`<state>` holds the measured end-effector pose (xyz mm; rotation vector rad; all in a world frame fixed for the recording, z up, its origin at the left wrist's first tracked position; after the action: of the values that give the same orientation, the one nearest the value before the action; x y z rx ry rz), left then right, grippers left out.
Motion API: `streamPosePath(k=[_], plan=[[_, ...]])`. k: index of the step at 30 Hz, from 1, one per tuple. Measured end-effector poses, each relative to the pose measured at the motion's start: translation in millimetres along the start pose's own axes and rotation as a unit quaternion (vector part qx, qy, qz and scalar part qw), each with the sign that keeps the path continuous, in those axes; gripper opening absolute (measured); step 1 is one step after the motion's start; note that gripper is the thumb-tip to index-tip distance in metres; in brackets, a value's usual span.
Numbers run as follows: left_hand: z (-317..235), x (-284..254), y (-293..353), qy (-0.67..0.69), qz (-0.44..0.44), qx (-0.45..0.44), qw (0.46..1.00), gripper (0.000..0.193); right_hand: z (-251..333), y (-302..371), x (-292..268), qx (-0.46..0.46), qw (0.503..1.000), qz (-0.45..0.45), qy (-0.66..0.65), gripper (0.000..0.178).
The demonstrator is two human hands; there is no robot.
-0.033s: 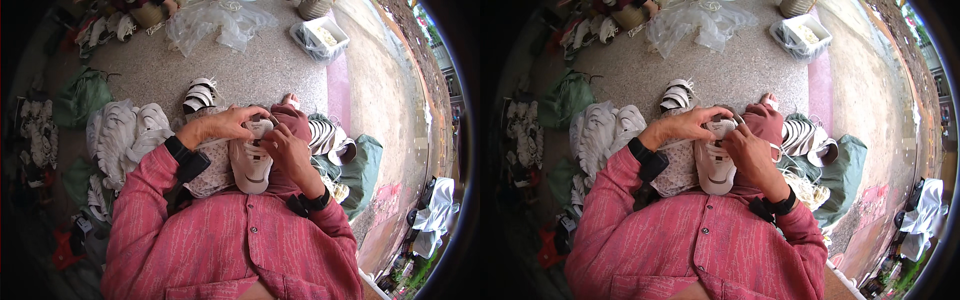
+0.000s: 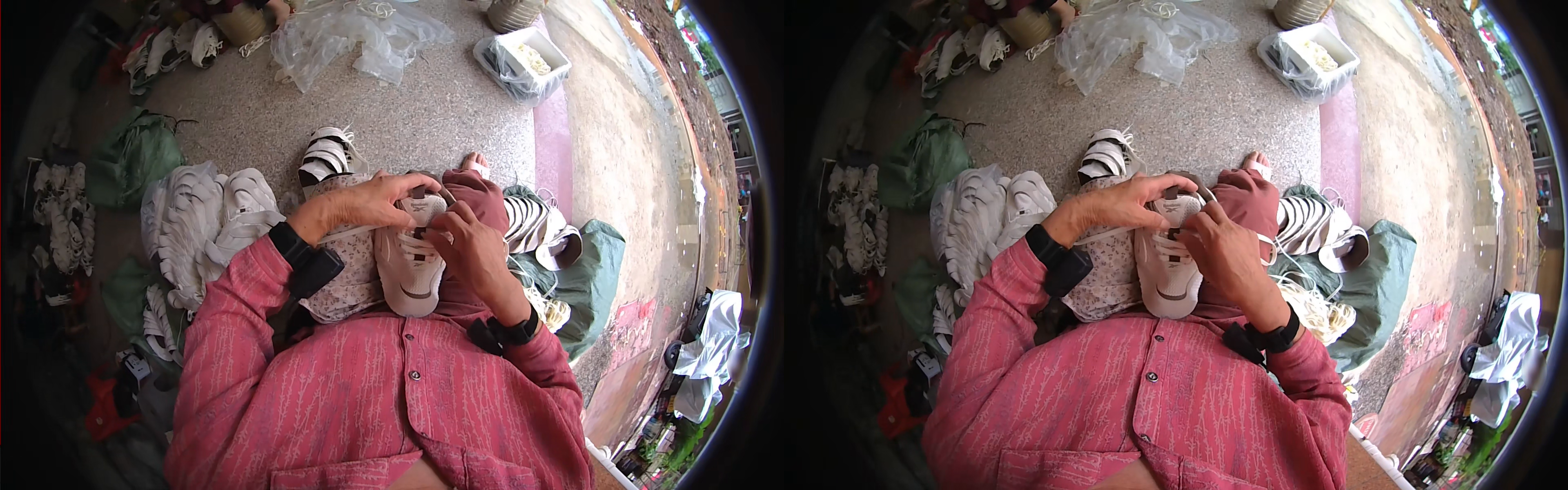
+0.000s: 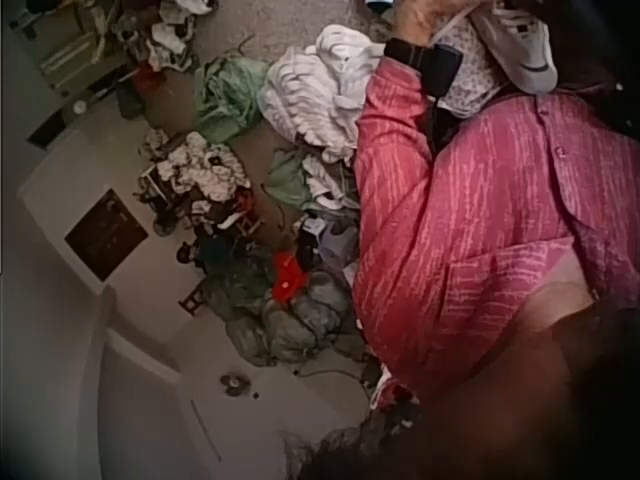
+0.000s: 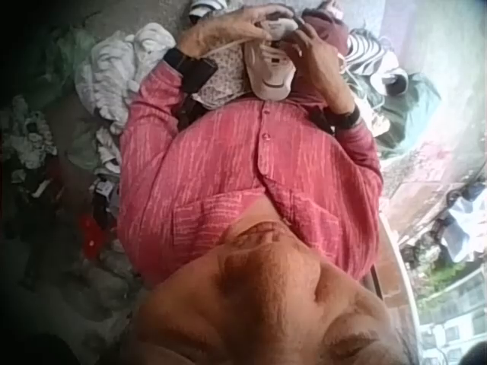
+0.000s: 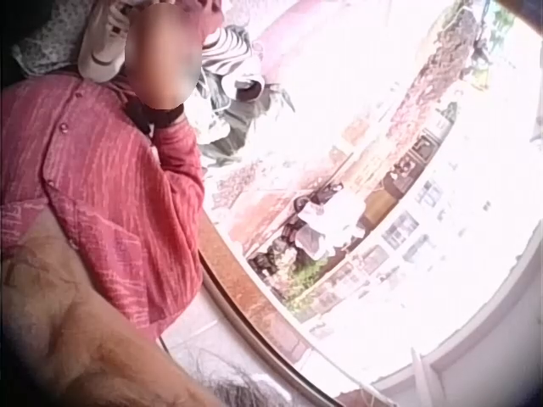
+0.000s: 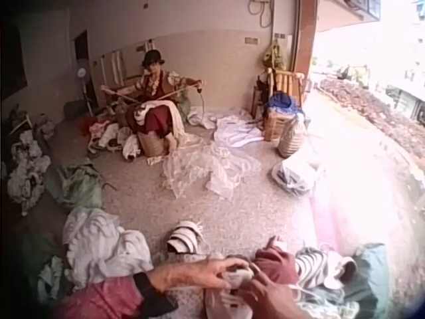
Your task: Thread laces into the eyelets of shoe uppers during manufacturing.
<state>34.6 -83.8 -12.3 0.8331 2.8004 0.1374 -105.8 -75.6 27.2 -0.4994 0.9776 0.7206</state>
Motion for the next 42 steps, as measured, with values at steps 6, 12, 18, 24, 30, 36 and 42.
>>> streamPosePath(k=[6,12,18,24,30,36,42], plan=[[-8,-2,0,-0.03,-0.008,0.023,0.999,0.066,11,3,5,-0.086,0.995,-0.048,0.014,0.019],[4,-2,-5,-0.015,0.034,-0.022,0.999,0.065,46,-3,18,-0.226,0.947,-0.017,0.23,0.023],[9,-3,-8,0.013,0.018,-0.007,1.0,0.06,38,-14,24,-0.108,0.986,0.084,0.094,0.016],[6,6,0,0.181,0.082,-0.091,0.976,0.065,55,-25,-33,-0.076,0.863,0.139,-0.479,0.007],[20,7,-1,0.168,0.025,-0.053,0.984,0.069,-17,-29,-53,-0.019,0.981,-0.019,-0.195,0.008],[-16,-6,38,-0.027,-0.226,0.143,0.963,0.042,-21,-2,-15,-0.012,0.999,0.025,0.017,0.019],[-39,7,71,-0.386,-0.261,0.171,0.868,0.019,-11,-4,-7,-0.073,0.997,0.006,0.024,0.017]])
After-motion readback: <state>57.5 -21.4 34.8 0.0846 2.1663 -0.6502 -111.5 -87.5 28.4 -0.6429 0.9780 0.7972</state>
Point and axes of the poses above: each hand's wrist, its own y-axis away from the middle knuckle, its own x-axis out of the palm, z = x × y, the point moved 7 cm from there along -y, towards the middle knuckle, and after that the axes turned 3 degrees about y, right-handed, at the moved point
